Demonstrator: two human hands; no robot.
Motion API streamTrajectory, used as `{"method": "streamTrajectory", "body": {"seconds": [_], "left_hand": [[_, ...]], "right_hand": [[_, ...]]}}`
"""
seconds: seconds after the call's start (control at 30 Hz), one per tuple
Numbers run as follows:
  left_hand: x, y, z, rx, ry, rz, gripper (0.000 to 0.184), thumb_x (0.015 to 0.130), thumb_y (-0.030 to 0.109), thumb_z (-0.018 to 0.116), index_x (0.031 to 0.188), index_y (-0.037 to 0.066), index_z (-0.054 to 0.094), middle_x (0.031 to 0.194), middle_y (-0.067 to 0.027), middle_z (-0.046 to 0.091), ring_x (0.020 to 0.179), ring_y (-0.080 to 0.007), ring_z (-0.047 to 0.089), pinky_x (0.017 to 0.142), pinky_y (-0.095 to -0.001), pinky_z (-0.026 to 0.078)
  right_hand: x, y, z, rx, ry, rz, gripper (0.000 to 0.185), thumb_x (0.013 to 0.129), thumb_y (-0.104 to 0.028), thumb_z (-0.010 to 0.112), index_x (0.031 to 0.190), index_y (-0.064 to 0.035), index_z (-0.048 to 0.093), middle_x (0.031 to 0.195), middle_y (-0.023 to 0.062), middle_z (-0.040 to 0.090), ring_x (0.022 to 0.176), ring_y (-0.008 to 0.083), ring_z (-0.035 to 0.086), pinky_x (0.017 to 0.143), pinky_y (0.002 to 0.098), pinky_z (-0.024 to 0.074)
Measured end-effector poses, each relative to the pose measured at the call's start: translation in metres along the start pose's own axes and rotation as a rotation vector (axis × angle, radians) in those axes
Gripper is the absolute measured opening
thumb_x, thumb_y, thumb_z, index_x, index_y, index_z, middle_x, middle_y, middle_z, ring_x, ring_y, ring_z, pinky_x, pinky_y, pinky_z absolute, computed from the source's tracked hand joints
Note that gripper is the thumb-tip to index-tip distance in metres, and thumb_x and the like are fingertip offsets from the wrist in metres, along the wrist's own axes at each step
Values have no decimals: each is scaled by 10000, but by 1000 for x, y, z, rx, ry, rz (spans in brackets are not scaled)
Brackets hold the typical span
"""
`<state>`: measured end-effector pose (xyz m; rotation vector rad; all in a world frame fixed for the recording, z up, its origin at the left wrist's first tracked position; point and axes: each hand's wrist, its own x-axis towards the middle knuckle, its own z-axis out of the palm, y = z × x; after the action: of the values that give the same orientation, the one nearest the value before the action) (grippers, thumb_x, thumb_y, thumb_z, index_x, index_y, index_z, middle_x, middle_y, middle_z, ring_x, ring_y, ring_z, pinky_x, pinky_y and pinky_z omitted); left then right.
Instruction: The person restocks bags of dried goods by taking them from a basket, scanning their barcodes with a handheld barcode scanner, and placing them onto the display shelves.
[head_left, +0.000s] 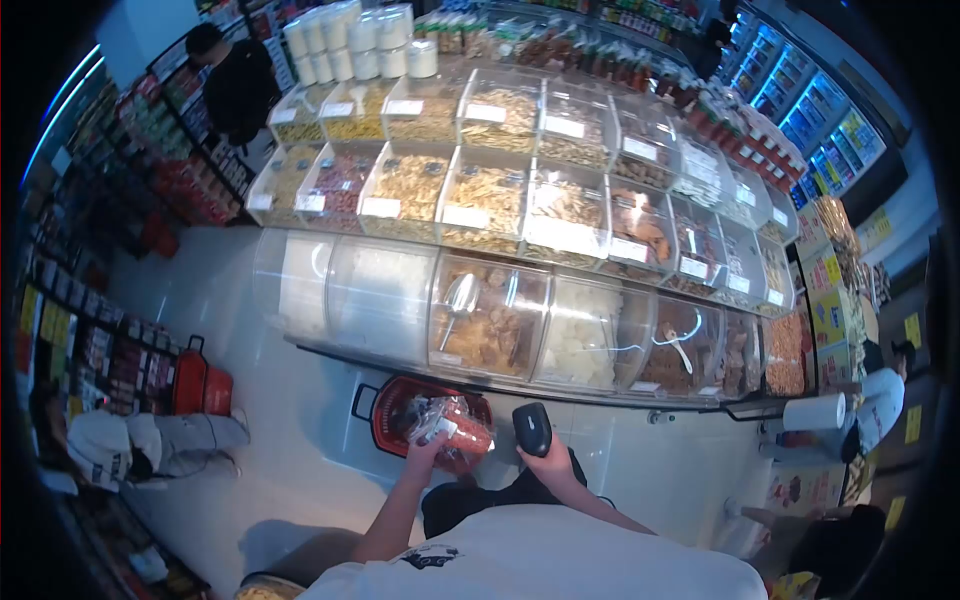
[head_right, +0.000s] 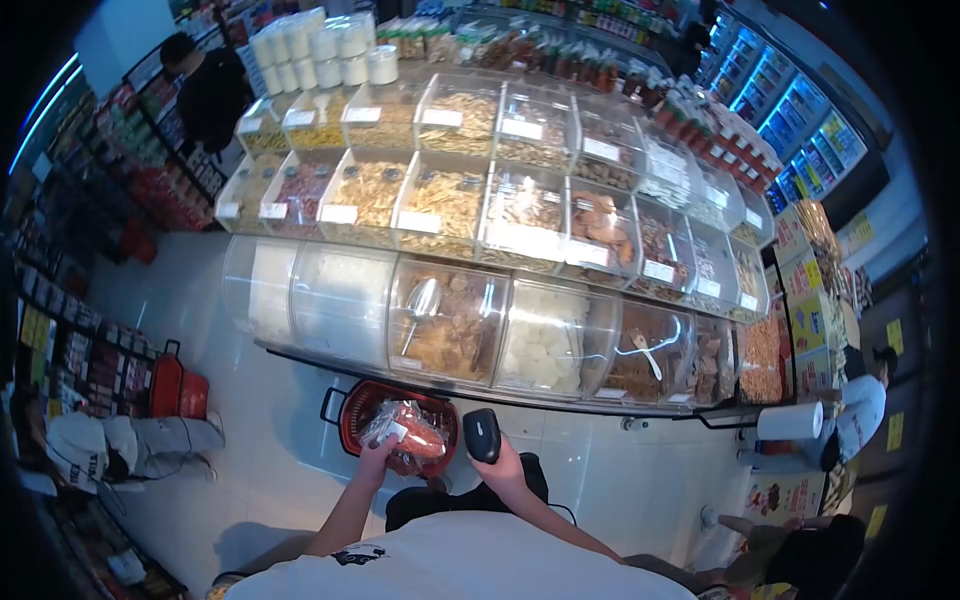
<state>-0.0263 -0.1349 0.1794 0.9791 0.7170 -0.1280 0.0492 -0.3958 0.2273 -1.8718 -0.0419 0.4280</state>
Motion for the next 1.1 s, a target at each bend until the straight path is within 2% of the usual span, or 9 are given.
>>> {"method": "streamTrajectory", "body": {"seconds": [0.1, 0.13, 0.23, 0.3, 0.37, 0.43, 0.63, 0.8, 1.1], "left_hand": [[-10, 41, 50, 17, -66, 137, 383, 895, 184, 675, 1235, 37, 580, 1065, -46, 646, 889, -116, 641, 724, -270, 538], [-13, 52, 70, 51, -48, 167, 297, 922, 212, 639, 1172, 64, 577, 933, -36, 658, 669, -132, 643, 539, -268, 527], [-20, 68, 131, 54, -152, 269, 297, 923, 212, 635, 1173, 63, 572, 950, -45, 653, 689, -142, 642, 561, -290, 530], [-19, 73, 173, 93, -204, 239, 337, 914, 212, 646, 1201, 57, 563, 995, -51, 647, 749, -147, 644, 602, -299, 532], [-30, 72, 224, 157, -154, 236, 352, 904, 177, 663, 1217, 35, 590, 1040, -41, 657, 928, -124, 636, 762, -274, 522], [-26, 63, 275, 162, -173, 244, 342, 909, 195, 661, 1208, 42, 598, 1011, -32, 654, 876, -112, 633, 711, -261, 516], [-11, 38, 393, 119, -319, 161, 313, 951, 266, 614, 1191, 70, 568, 992, -31, 631, 751, -90, 625, 569, -227, 507], [-15, 64, 445, 18, -344, 226, 366, 991, 338, 527, 1199, 41, 572, 1052, -74, 659, 959, -189, 648, 859, -373, 514], [22, 93, 447, -96, -321, 289, 332, 1011, 261, 476, 1217, 16, 565, 1080, -95, 663, 966, -202, 651, 856, -373, 522]], "right_hand": [[5, -68, -32, 101, -31, -94, 410, 832, -190, 769, 1149, -17, 575, 1033, 69, 668, 947, 146, 622, 845, 320, 499], [8, -72, -43, 144, -29, -84, 417, 839, -194, 768, 1161, -18, 571, 1043, 64, 668, 961, 142, 618, 850, 317, 497], [9, -79, -91, 207, -77, 47, 438, 849, -183, 765, 1207, -24, 568, 1078, 59, 669, 992, 132, 608, 871, 311, 493], [17, -82, -122, 602, -151, -83, 442, 861, -151, 747, 1246, -33, 564, 1112, 62, 669, 1003, 127, 608, 877, 308, 494], [12, -96, -163, 544, -76, -130, 344, 841, -121, 750, 1155, -45, 631, 982, 23, 663, 891, 103, 602, 800, 301, 500], [16, -89, -206, 296, -47, -89, 343, 819, -88, 759, 1136, -40, 638, 982, 22, 669, 910, 105, 609, 812, 299, 502], [34, -63, -335, 543, -157, 60, 393, 800, -43, 769, 1158, -14, 609, 1034, 93, 681, 817, 162, 666, 726, 314, 550], [44, -75, -392, 856, -78, 44, 319, 819, -32, 737, 1097, -44, 583, 1009, 63, 635, 853, 182, 654, 713, 342, 569], [79, -122, -400, 1110, 14, 4, 225, 880, -67, 676, 1055, -77, 535, 997, 67, 620, 914, 209, 663, 773, 415, 598]]}}
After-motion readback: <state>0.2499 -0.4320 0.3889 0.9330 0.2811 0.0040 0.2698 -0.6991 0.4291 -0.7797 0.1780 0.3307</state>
